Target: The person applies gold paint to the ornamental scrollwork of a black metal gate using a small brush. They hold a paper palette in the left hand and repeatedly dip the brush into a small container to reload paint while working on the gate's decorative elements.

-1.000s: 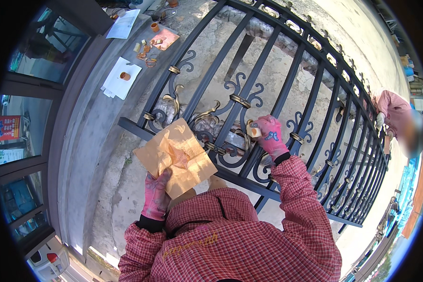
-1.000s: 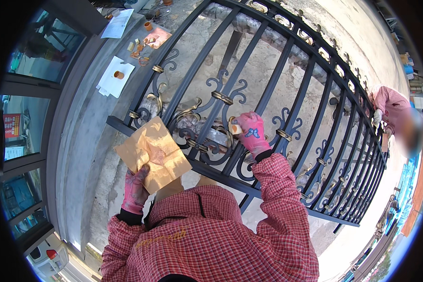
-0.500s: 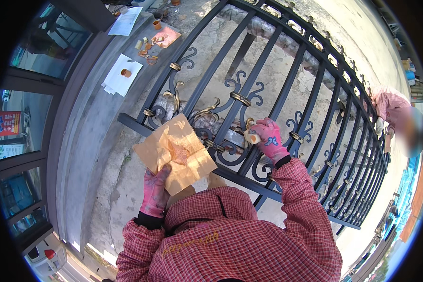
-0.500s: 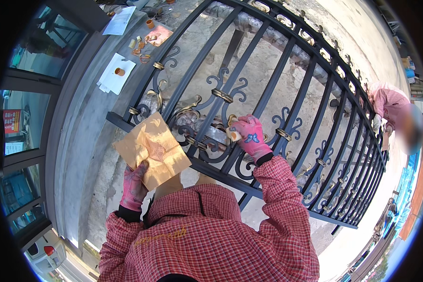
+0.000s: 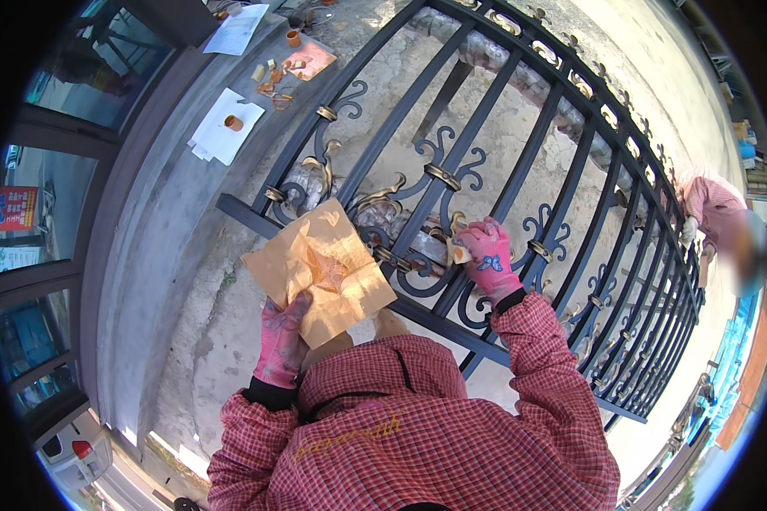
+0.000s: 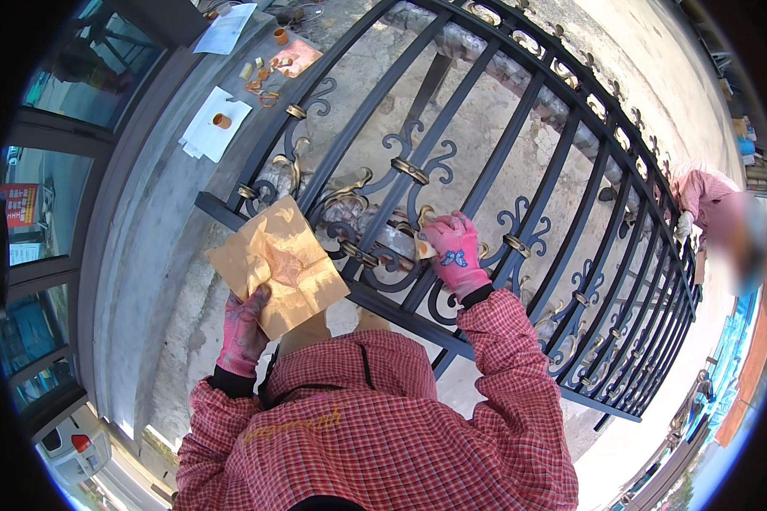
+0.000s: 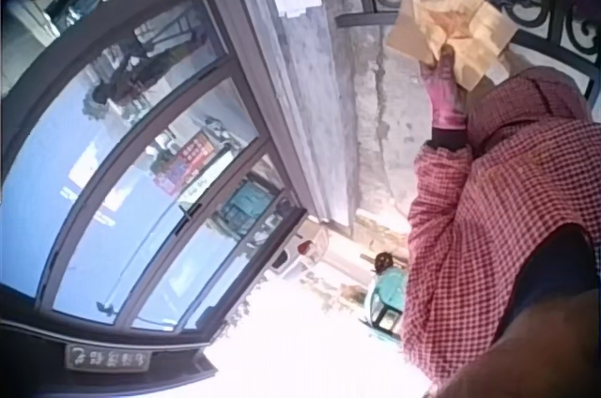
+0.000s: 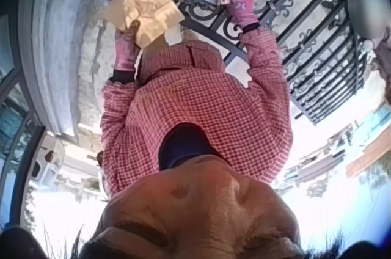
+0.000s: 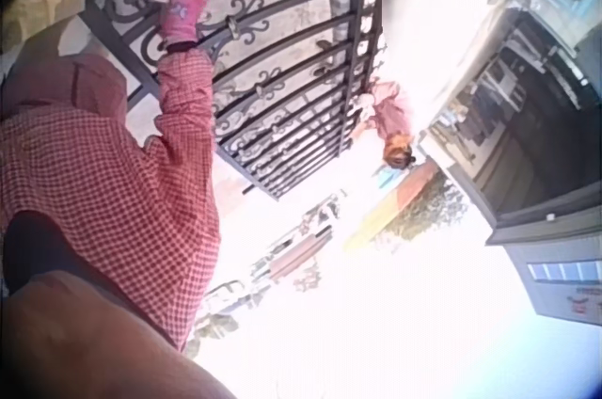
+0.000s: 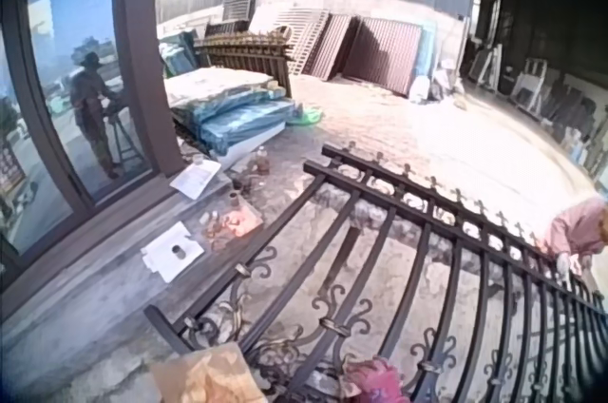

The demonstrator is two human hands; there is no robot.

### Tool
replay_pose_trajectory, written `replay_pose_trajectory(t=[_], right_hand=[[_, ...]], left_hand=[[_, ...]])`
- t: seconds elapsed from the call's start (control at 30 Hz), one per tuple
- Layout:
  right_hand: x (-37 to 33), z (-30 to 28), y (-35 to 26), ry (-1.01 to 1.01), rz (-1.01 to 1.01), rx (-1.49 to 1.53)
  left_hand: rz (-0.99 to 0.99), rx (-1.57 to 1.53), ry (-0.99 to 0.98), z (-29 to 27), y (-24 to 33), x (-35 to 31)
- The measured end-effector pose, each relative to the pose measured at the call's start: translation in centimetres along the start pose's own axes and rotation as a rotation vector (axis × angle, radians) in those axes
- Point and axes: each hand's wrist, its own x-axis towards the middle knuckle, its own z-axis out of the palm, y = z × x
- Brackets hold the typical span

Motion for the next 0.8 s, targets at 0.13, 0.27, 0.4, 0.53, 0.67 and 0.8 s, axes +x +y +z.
replay_pose_trajectory(t=[0.13, 0.27, 0.4, 0.53, 0.67, 0.8], right_hand=[[0.2, -0.5, -0.5, -0.074, -0.049, 0.037], [0.4, -0.6, 0.1, -0.046, 0.011, 0.033], [0.2, -1.0, -1.4, -0.167, -0.032, 0.001], [-0.3, -0.1, -0.7, -0.096, 0.003, 0.035], [-0.6, -0.2, -1.2, -0.154, 0.018, 0.000], [-0.3, 1.1, -1.4, 0.001, 0.115, -0.006]], left_hand=[[0.006, -0.021, -0.015, -0.1, 0.0, 0.0], [0.004, -0.013, -0.004, -0.4, -0.3, 0.1], [-0.005, -0.011, -0.010, -0.6, 0.1, -0.2], [-0.002, -0.040, -0.021, 0.1, 0.6, -0.5], [0.002, -0.045, 0.007, -0.6, 0.2, -0.3], [-0.019, -0.047, 0.016, -0.8, 0.1, -0.3]])
